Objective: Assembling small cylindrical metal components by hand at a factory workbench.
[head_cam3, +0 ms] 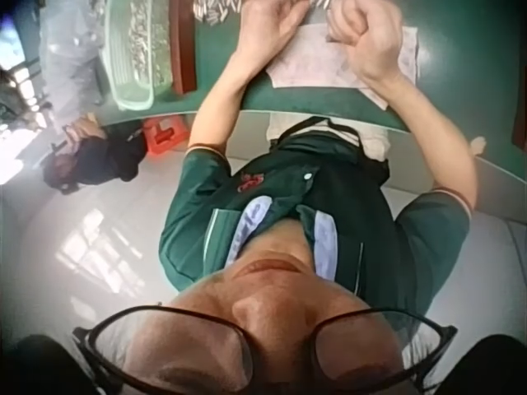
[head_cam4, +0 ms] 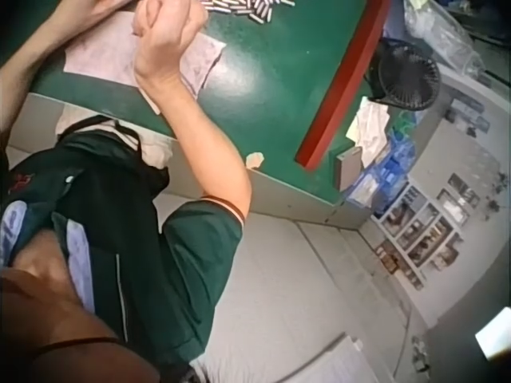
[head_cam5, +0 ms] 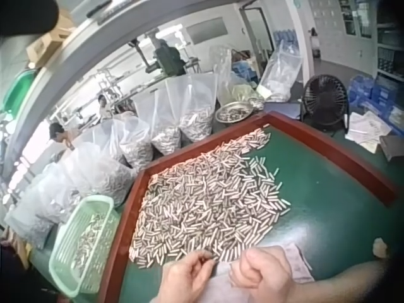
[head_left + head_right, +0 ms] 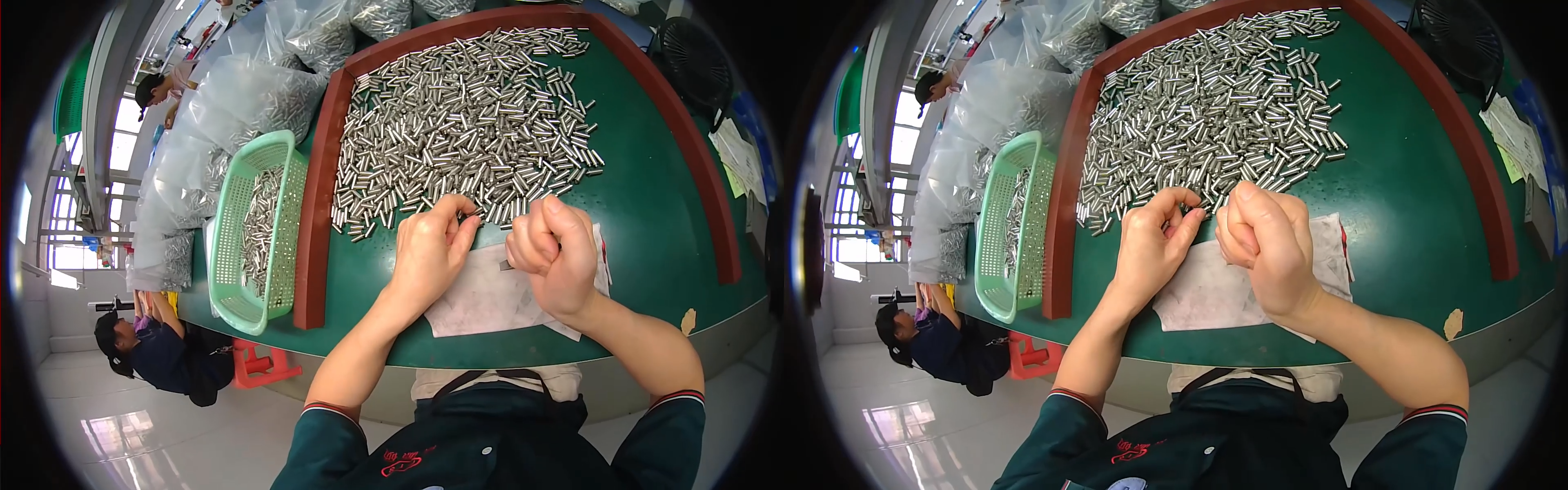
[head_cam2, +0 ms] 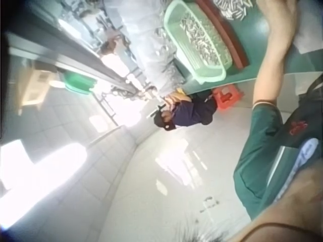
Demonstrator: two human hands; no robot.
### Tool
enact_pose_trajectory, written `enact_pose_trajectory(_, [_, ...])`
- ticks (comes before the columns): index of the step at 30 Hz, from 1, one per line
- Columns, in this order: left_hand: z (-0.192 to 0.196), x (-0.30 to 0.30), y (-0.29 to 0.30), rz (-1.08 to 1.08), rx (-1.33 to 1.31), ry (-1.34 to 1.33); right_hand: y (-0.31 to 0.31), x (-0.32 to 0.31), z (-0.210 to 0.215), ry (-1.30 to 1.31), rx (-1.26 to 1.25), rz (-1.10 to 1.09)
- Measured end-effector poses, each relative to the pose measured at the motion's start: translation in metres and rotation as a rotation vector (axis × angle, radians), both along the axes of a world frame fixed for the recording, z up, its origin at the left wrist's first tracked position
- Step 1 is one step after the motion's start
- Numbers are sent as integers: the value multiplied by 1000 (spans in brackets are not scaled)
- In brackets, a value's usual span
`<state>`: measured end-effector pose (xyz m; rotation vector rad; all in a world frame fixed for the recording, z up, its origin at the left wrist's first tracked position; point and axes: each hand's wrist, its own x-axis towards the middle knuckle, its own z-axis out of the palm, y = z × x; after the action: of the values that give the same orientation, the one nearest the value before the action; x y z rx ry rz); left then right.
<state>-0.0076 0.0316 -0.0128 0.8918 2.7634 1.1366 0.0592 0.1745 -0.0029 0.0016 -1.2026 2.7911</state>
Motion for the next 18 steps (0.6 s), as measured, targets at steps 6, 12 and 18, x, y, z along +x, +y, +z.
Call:
enact_pose_trajectory(6, [3,-3,1,-15,-31,-60,-1,-1,1,-5,6,-2])
enact_pose_trajectory(12, [14,9,-6,-222,-71,-127,-2,-1,0,-27,49,-51])
enact_pose_trajectory(18, [17,14,-12,-230,-138,-167,-1,-2,2,57,1,-90])
